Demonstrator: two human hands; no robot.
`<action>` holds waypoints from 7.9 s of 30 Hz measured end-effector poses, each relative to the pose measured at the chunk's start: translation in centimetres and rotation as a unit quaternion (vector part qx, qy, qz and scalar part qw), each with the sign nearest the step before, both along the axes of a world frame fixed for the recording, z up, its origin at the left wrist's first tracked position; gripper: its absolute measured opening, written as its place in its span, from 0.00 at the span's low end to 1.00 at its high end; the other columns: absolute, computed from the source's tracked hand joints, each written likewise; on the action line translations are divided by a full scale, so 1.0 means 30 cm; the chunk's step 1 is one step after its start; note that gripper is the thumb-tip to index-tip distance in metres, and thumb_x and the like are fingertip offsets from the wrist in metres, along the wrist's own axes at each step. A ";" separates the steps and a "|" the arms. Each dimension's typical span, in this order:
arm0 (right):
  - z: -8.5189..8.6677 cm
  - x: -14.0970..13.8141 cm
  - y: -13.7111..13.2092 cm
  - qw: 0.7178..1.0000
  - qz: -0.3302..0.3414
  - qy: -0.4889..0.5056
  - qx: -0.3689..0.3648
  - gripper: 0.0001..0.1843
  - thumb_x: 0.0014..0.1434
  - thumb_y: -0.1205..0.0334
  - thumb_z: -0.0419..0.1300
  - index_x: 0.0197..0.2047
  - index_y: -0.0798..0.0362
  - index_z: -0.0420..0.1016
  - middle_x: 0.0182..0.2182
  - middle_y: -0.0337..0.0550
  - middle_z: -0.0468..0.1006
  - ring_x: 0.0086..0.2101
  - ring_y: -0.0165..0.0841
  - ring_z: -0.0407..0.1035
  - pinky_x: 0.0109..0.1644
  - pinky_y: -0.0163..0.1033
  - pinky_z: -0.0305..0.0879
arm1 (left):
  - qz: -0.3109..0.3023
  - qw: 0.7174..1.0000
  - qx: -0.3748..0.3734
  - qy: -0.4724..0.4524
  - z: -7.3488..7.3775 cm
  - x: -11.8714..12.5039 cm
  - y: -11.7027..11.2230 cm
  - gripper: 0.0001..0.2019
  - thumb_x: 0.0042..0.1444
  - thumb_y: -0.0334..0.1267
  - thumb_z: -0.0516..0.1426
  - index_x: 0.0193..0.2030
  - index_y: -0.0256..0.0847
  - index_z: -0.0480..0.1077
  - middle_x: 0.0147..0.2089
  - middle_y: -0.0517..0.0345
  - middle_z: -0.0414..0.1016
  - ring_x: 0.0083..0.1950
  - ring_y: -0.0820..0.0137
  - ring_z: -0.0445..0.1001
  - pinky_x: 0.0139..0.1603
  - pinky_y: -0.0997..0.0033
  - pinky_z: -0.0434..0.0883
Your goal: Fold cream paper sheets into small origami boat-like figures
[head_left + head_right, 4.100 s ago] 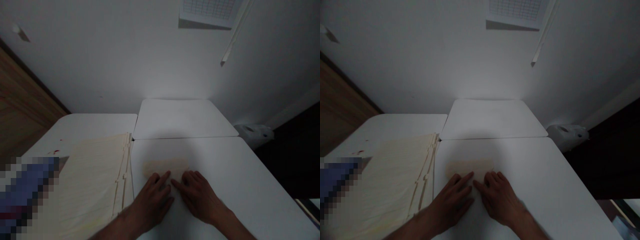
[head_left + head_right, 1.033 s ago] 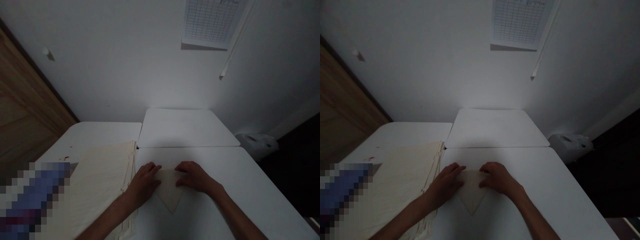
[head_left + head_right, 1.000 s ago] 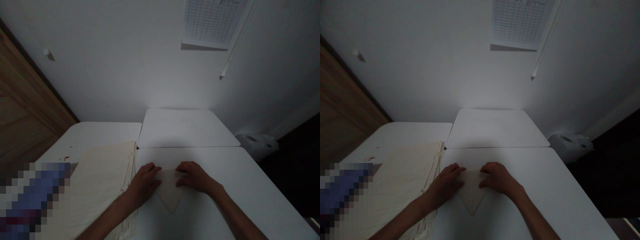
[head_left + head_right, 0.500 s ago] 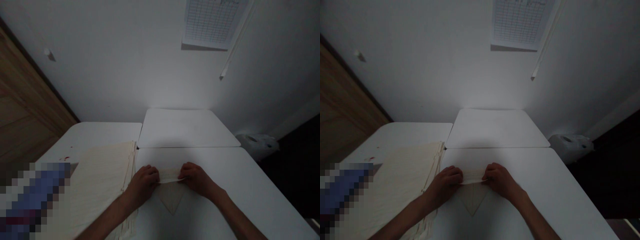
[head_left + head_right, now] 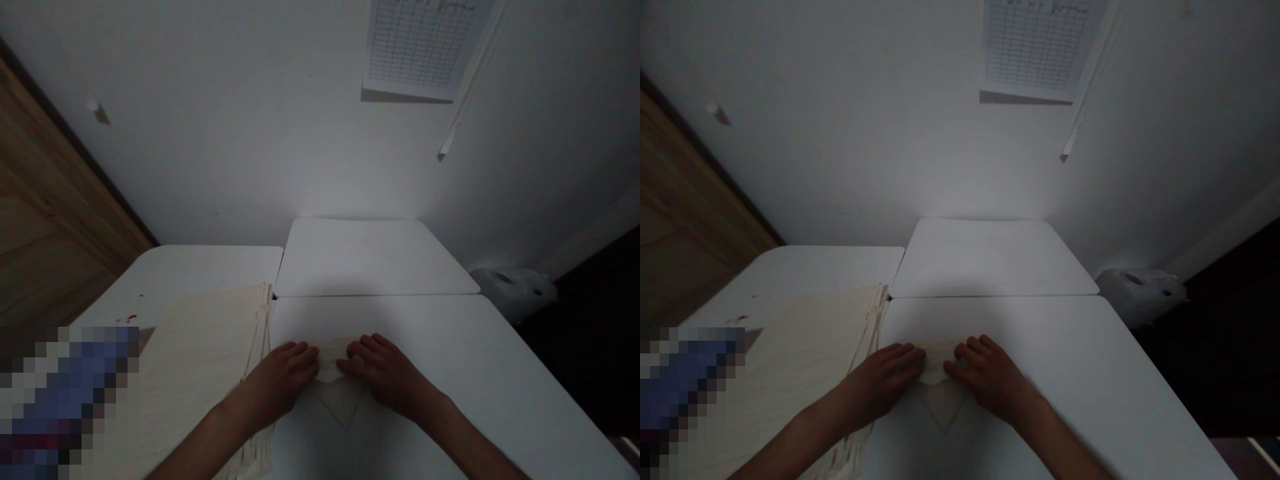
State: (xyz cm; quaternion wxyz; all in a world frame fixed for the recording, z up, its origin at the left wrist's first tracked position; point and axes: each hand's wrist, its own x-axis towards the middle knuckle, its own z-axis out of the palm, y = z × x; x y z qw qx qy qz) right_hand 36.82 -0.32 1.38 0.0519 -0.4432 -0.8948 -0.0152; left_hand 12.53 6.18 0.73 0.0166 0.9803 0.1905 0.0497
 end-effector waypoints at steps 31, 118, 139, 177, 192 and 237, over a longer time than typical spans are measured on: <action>-0.057 -0.021 -0.130 0.982 -0.183 0.018 0.031 0.26 0.54 0.67 0.58 0.58 0.53 0.65 0.54 0.50 0.69 0.52 0.46 0.60 0.58 0.52 0.50 | 0.094 0.995 -0.027 -0.034 0.004 0.032 -0.042 0.07 0.58 0.26 0.52 0.34 0.39 0.69 0.42 0.51 0.70 0.44 0.62 0.69 0.44 0.60 0.72; -0.088 -0.161 -0.144 0.993 -0.083 0.085 0.020 0.30 0.62 0.70 0.49 0.67 0.58 0.51 0.63 0.48 0.59 0.62 0.38 0.51 0.65 0.44 0.53 | 0.161 0.970 0.168 -0.064 -0.103 -0.002 -0.238 0.23 0.59 0.39 0.49 0.57 0.27 0.65 0.59 0.36 0.68 0.60 0.52 0.65 0.59 0.56 0.65; -0.106 0.027 -0.205 0.986 -0.146 0.076 0.017 0.29 0.65 0.65 0.48 0.68 0.56 0.49 0.64 0.49 0.57 0.63 0.39 0.50 0.63 0.54 0.56 | 0.125 0.981 0.117 -0.089 -0.093 0.009 -0.232 0.22 0.61 0.35 0.48 0.61 0.30 0.62 0.62 0.41 0.64 0.64 0.56 0.61 0.60 0.60 0.65; 0.036 0.052 0.073 0.959 -0.172 0.152 -0.168 0.14 0.42 0.56 0.71 0.34 0.48 0.79 0.33 0.38 0.76 0.36 0.34 0.68 0.36 0.34 0.58 | 0.245 0.946 -0.203 -0.051 0.045 0.069 0.034 0.06 0.43 0.36 0.61 0.31 0.40 0.73 0.36 0.57 0.72 0.41 0.64 0.70 0.40 0.68 0.64; 0.051 0.057 0.041 0.970 -0.128 0.199 -0.052 0.02 0.55 0.67 0.62 0.33 0.50 0.76 0.32 0.39 0.77 0.37 0.33 0.68 0.41 0.36 0.61 | 0.191 0.954 -0.153 -0.175 0.045 0.033 0.004 0.06 0.51 0.29 0.57 0.36 0.42 0.72 0.38 0.56 0.74 0.42 0.65 0.71 0.44 0.65 0.67; -0.075 0.087 -0.057 0.948 -0.173 0.266 -0.016 0.10 0.65 0.57 0.54 0.36 0.51 0.75 0.33 0.42 0.78 0.35 0.33 0.70 0.41 0.38 0.66 | 0.189 0.975 -0.065 -0.095 -0.035 0.074 -0.055 0.10 0.65 0.34 0.48 0.32 0.40 0.65 0.35 0.55 0.70 0.37 0.67 0.71 0.39 0.68 0.68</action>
